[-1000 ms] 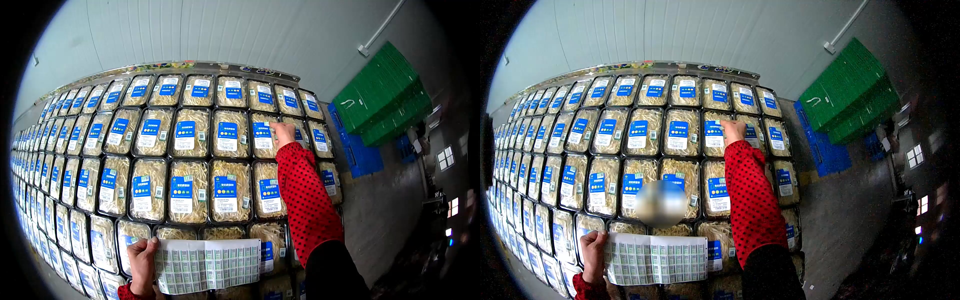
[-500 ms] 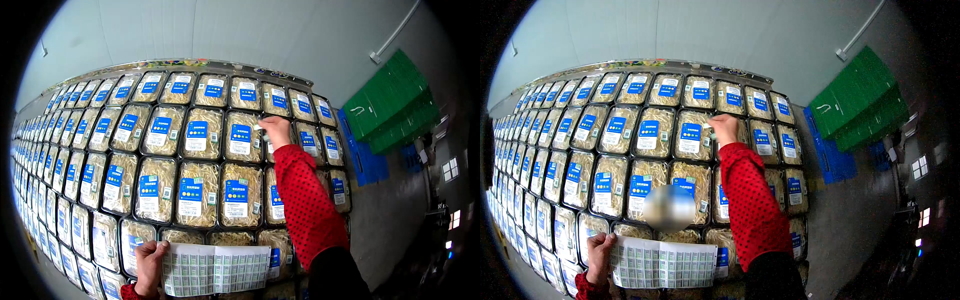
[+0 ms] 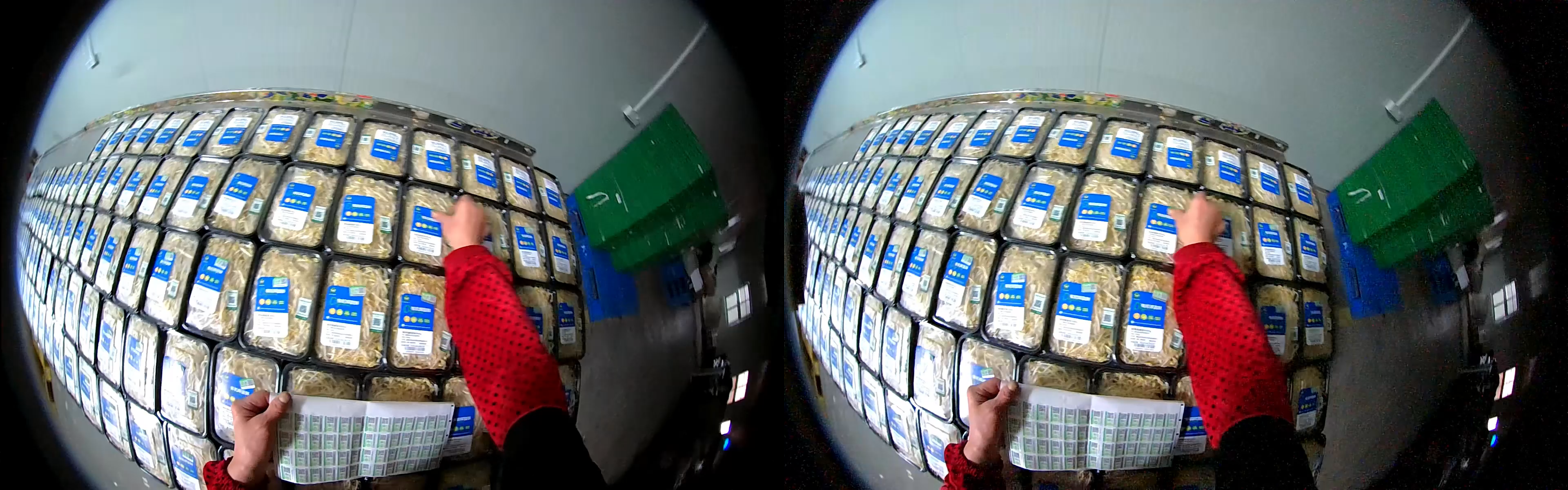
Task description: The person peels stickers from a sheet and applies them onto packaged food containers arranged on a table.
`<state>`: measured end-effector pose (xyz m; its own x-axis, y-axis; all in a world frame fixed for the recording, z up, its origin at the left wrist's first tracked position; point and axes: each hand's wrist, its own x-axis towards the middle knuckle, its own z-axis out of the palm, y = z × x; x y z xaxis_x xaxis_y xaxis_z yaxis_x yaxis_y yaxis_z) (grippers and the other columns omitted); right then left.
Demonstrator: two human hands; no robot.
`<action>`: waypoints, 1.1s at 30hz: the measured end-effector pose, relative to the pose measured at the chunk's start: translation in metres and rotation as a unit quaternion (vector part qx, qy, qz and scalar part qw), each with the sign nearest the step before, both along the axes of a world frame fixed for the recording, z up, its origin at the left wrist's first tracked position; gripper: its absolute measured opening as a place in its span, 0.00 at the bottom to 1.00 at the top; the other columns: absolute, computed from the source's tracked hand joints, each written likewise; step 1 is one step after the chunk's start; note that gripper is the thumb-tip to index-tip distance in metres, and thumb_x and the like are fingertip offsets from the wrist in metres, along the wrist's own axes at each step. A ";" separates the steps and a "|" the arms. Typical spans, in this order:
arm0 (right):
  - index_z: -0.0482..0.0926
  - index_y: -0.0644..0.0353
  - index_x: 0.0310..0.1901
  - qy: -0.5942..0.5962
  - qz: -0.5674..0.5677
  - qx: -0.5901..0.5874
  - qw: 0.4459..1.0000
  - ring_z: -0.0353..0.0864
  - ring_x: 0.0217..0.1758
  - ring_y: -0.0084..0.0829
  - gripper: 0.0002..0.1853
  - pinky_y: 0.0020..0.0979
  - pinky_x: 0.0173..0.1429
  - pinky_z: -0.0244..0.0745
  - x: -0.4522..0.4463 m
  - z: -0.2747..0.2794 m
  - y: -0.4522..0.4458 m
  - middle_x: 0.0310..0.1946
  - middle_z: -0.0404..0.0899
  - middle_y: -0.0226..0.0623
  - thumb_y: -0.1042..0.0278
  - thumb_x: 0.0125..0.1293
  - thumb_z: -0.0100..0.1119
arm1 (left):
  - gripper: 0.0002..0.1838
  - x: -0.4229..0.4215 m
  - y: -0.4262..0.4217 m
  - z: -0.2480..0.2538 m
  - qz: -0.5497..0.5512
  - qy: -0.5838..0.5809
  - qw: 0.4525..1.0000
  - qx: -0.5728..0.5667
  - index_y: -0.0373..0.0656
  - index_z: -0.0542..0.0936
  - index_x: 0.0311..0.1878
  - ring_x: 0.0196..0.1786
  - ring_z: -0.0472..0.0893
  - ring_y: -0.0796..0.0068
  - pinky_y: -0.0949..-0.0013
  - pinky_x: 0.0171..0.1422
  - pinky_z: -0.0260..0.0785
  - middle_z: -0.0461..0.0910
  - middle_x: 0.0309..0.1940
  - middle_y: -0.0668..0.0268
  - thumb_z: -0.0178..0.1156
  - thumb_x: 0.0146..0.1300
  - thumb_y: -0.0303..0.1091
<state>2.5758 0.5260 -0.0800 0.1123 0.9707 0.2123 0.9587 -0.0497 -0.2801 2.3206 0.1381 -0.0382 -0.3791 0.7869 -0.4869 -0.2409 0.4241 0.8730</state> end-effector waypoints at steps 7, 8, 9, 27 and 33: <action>0.80 0.68 0.35 0.499 0.150 -0.022 0.853 0.80 0.34 0.31 0.17 0.32 0.37 0.75 -0.092 -0.015 0.012 0.29 0.79 0.37 0.76 0.40 0.73 | 0.16 -0.016 -0.016 -0.004 0.018 -0.021 1.000 -0.004 0.38 0.76 0.20 0.20 0.64 0.90 0.78 0.23 0.55 0.73 0.17 0.76 0.65 0.63 0.33; 0.80 0.68 0.35 0.507 0.104 -0.056 0.854 0.81 0.34 0.33 0.17 0.33 0.38 0.75 -0.103 -0.020 0.018 0.30 0.80 0.39 0.78 0.38 0.71 | 0.15 -0.020 -0.018 -0.003 0.012 -0.009 1.000 -0.002 0.36 0.78 0.22 0.21 0.66 0.90 0.78 0.23 0.56 0.74 0.17 0.75 0.64 0.63 0.32; 0.80 0.68 0.35 0.507 0.108 -0.059 0.853 0.81 0.34 0.33 0.17 0.33 0.38 0.75 -0.110 -0.027 0.020 0.30 0.80 0.39 0.78 0.38 0.71 | 0.15 -0.024 -0.022 -0.004 0.017 -0.009 1.000 -0.003 0.36 0.78 0.22 0.21 0.66 0.90 0.78 0.23 0.56 0.74 0.17 0.75 0.64 0.63 0.32; 0.76 0.68 0.41 0.596 0.117 -0.140 0.782 0.78 0.25 0.31 0.22 0.30 0.28 0.72 -0.217 -0.026 0.030 0.28 0.78 0.38 0.85 0.39 0.67 | 0.11 -0.094 -0.037 0.003 0.040 -0.113 0.993 0.003 0.33 0.81 0.29 0.24 0.72 0.86 0.79 0.29 0.64 0.80 0.22 0.69 0.65 0.62 0.31; 0.75 0.69 0.42 0.502 0.080 -0.133 0.851 0.80 0.30 0.34 0.22 0.33 0.33 0.75 -0.243 -0.047 0.040 0.28 0.78 0.39 0.83 0.40 0.66 | 0.07 -0.127 -0.043 0.001 0.030 -0.118 0.993 -0.006 0.33 0.82 0.31 0.27 0.76 0.84 0.79 0.32 0.68 0.82 0.26 0.66 0.67 0.58 0.27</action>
<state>2.3331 0.5658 -0.1266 -0.0307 0.9892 -0.1432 0.2441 -0.1315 -0.9608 2.1936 0.0954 -0.0374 -0.2991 0.7596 -0.5775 -0.4635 0.4133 0.7838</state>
